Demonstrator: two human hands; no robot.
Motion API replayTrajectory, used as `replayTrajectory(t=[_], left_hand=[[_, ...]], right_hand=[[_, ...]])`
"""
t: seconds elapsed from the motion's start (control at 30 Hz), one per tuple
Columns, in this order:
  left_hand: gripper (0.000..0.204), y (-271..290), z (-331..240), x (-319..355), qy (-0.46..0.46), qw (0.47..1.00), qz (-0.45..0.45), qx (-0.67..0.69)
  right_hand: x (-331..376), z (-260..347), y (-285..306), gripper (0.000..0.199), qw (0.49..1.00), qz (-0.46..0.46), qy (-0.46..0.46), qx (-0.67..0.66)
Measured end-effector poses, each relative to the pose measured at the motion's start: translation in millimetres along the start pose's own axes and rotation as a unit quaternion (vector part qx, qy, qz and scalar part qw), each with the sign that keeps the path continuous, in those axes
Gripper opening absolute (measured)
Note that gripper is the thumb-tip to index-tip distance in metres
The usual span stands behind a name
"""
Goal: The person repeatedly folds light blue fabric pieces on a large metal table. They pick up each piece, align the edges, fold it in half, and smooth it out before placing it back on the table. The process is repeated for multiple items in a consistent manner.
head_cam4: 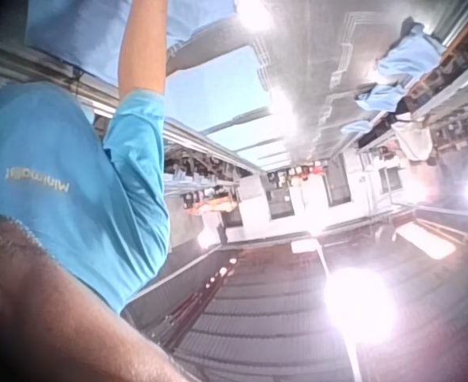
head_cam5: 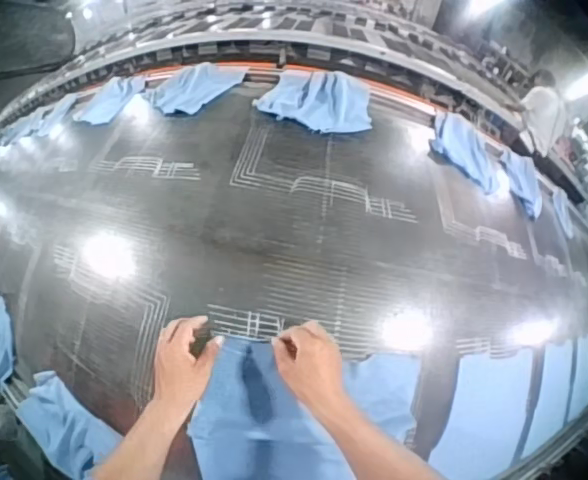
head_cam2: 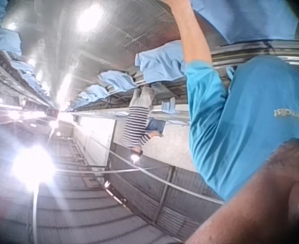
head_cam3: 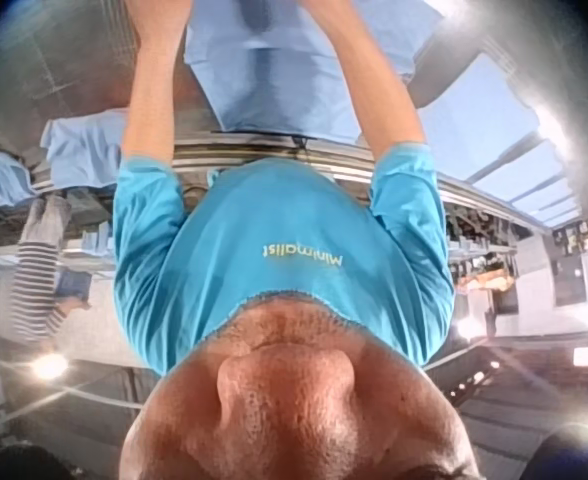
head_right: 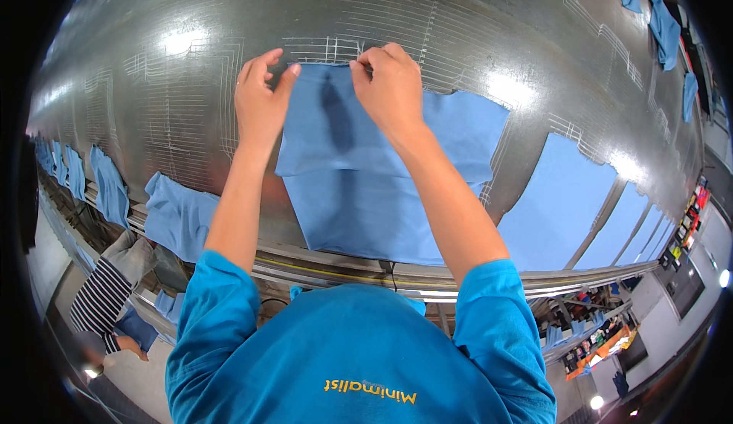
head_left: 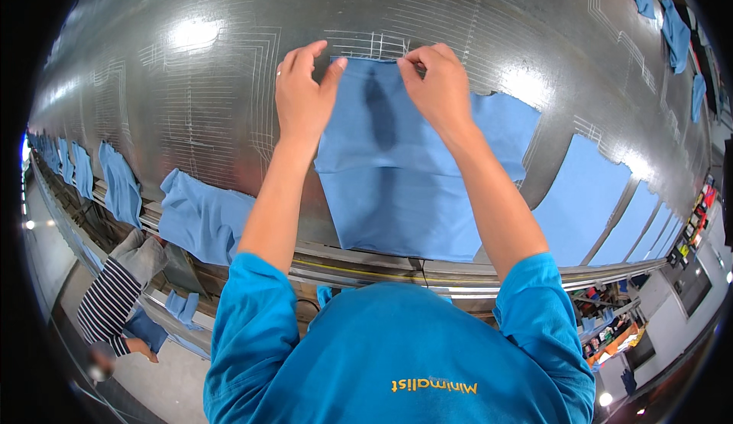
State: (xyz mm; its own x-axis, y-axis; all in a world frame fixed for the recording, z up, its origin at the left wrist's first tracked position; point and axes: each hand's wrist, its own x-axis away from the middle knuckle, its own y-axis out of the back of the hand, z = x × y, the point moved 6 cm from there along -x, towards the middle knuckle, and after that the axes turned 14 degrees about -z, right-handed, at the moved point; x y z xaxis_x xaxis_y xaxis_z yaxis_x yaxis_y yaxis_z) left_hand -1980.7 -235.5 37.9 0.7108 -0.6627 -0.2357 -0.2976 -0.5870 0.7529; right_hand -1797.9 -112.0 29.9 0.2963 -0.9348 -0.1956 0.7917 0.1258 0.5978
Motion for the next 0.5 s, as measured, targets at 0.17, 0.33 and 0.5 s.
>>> replayTrajectory(t=[0.17, 0.33, 0.5], left_hand=[[0.078, 18.6, -43.1, 99.4, -0.213, 0.967, 0.139, -0.024], [0.111, -2.2, -34.0, 140.3, -0.171, 0.953, 0.217, -0.124], [0.113, -59.3, -49.8, 102.2, -0.112, 0.979, 0.112, -0.131]], right_hand=[[12.5, -15.7, 54.7, 0.013, 0.995, -0.02, -0.093, -0.024], [50.9, -34.2, 127.1, 0.016, 0.976, -0.004, -0.215, 0.015], [105.3, -50.5, 171.5, 0.02, 0.951, -0.02, -0.307, 0.022]])
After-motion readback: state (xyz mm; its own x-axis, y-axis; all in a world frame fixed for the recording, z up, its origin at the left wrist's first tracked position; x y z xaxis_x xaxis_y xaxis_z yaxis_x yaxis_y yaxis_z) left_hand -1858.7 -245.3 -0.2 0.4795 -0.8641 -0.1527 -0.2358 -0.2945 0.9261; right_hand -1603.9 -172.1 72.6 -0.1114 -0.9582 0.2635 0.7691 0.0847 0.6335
